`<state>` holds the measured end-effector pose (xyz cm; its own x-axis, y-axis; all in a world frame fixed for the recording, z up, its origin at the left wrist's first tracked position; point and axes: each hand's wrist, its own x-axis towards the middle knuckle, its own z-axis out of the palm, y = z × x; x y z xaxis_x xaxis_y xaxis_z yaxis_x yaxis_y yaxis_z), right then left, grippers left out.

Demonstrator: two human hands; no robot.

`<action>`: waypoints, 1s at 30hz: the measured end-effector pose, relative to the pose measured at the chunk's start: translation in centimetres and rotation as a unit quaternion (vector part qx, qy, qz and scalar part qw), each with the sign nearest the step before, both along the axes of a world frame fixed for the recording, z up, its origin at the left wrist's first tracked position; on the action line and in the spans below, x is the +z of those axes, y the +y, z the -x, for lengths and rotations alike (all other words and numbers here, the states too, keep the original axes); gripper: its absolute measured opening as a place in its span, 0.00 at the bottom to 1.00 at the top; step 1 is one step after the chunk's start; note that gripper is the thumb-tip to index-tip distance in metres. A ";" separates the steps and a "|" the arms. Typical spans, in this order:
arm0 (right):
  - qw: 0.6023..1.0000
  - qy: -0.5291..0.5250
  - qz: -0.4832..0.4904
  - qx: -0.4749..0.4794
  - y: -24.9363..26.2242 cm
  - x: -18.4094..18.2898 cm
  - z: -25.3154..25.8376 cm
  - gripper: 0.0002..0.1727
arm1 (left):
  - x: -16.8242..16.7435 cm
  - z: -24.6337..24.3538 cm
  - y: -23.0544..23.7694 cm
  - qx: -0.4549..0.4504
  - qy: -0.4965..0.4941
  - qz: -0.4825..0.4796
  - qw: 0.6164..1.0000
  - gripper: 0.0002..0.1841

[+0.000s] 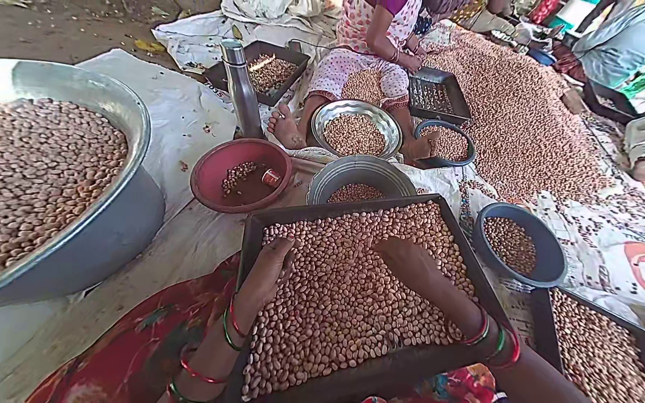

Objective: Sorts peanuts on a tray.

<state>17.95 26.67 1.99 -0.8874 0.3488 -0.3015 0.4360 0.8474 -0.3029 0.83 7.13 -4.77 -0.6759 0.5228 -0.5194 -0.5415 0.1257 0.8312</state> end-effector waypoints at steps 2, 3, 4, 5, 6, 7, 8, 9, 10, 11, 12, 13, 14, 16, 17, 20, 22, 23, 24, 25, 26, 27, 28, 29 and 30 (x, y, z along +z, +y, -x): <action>0.994 -0.094 0.002 0.049 -0.8 -0.4 1.3 0.20 | 0.1 0.0 0.1 -0.002 -0.002 0.002 1.000 0.14; 0.988 -0.144 -0.007 0.063 -1.2 -0.6 1.8 0.20 | 0.1 0.1 0.1 -0.003 -0.004 -0.001 1.000 0.14; 0.981 -0.181 -0.018 0.068 -1.4 -1.0 2.2 0.20 | 0.1 0.1 0.1 -0.006 -0.006 -0.004 1.000 0.14; 0.977 -0.198 -0.031 0.070 -1.6 -1.6 2.4 0.20 | 0.0 0.1 0.2 -0.009 -0.007 -0.006 1.000 0.14; 0.977 -0.197 -0.043 0.072 -1.7 -2.1 2.4 0.20 | 0.0 0.2 0.2 -0.012 -0.009 -0.007 1.000 0.15; 0.977 -0.191 -0.052 0.076 -1.8 -2.4 2.3 0.20 | 0.0 0.2 0.2 -0.014 -0.012 -0.009 1.000 0.15; 0.978 -0.184 -0.059 0.082 -2.0 -2.5 2.3 0.19 | 0.0 0.2 0.3 -0.014 -0.015 -0.011 1.000 0.15; 0.977 -0.182 -0.066 0.088 -2.2 -2.5 2.2 0.19 | 0.0 0.2 0.3 -0.017 -0.016 -0.012 1.000 0.15; 0.975 -0.187 -0.069 0.093 -2.4 -2.4 2.3 0.19 | 0.0 0.3 0.3 -0.022 -0.017 -0.011 1.000 0.15; 0.974 -0.190 -0.073 0.099 -2.7 -2.3 2.4 0.18 | 0.0 0.3 0.3 -0.030 -0.017 -0.009 0.999 0.15; 0.974 -0.188 -0.077 0.104 -3.0 -2.4 2.4 0.18 | 0.0 0.3 0.2 -0.042 -0.017 -0.007 0.999 0.15; 0.975 -0.177 -0.084 0.108 -3.3 -2.7 2.3 0.18 | 0.1 0.3 0.2 -0.057 -0.019 -0.003 0.998 0.15; 0.975 -0.176 -0.088 0.106 -3.5 -2.8 2.3 0.18 | 0.2 0.2 0.1 -0.075 -0.021 0.002 0.997 0.15; 0.972 -0.198 -0.083 0.096 -3.8 -2.8 2.7 0.18 | 0.3 0.1 0.0 -0.111 -0.027 0.017 0.993 0.15; 0.971 -0.205 -0.079 0.093 -3.8 -2.8 2.7 0.18 | 0.4 0.1 0.0 -0.131 -0.032 0.024 0.991 0.15; 0.975 -0.197 -0.061 0.081 -3.8 -2.7 2.7 0.18 | 0.2 -0.1 -0.2 -0.180 -0.037 0.039 0.982 0.15; 0.987 -0.142 -0.029 0.074 -4.2 -1.7 2.6 0.17 | 0.1 -0.1 -0.1 -0.216 -0.036 0.049 0.975 0.17; 0.992 -0.099 -0.007 0.079 -4.7 -0.8 2.6 0.16 | 0.0 -0.2 -0.1 -0.238 -0.039 0.054 0.969 0.18; 0.995 -0.037 0.007 0.097 -5.5 -0.1 2.5 0.15 | -0.2 -0.3 -0.1 -0.264 -0.045 0.056 0.962 0.20; 0.991 0.039 0.012 0.129 -6.2 0.0 2.4 0.12 | -0.3 -0.4 -0.2 -0.288 -0.056 0.053 0.955 0.22; 0.979 0.121 0.014 0.163 -6.6 -0.3 2.4 0.10 | -0.5 -0.6 -0.3 -0.303 -0.065 0.046 0.950 0.23; 0.968 0.167 0.019 0.186 -6.9 -0.5 2.4 0.10 | -0.7 -0.7 -0.4 -0.313 -0.070 0.039 0.946 0.24; 0.960 0.197 0.012 0.197 -6.8 -0.6 2.4 0.09 | -0.9 -0.8 -0.5 -0.312 -0.075 0.031 0.947 0.25; 0.955 0.222 -0.009 0.197 -6.4 -0.8 2.2 0.08 | -0.9 -0.9 -0.6 -0.303 -0.078 0.029 0.950 0.27; 0.957 0.224 -0.024 0.185 -5.7 -0.8 1.6 0.08 | -0.8 -0.9 -0.6 -0.297 -0.078 0.037 0.951 0.26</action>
<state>16.32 20.94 1.23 -0.9892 -0.0095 0.1462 -0.0601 0.9365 -0.3456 1.74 6.48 -5.59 -0.1841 0.7459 -0.6401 -0.4729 0.5037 0.7229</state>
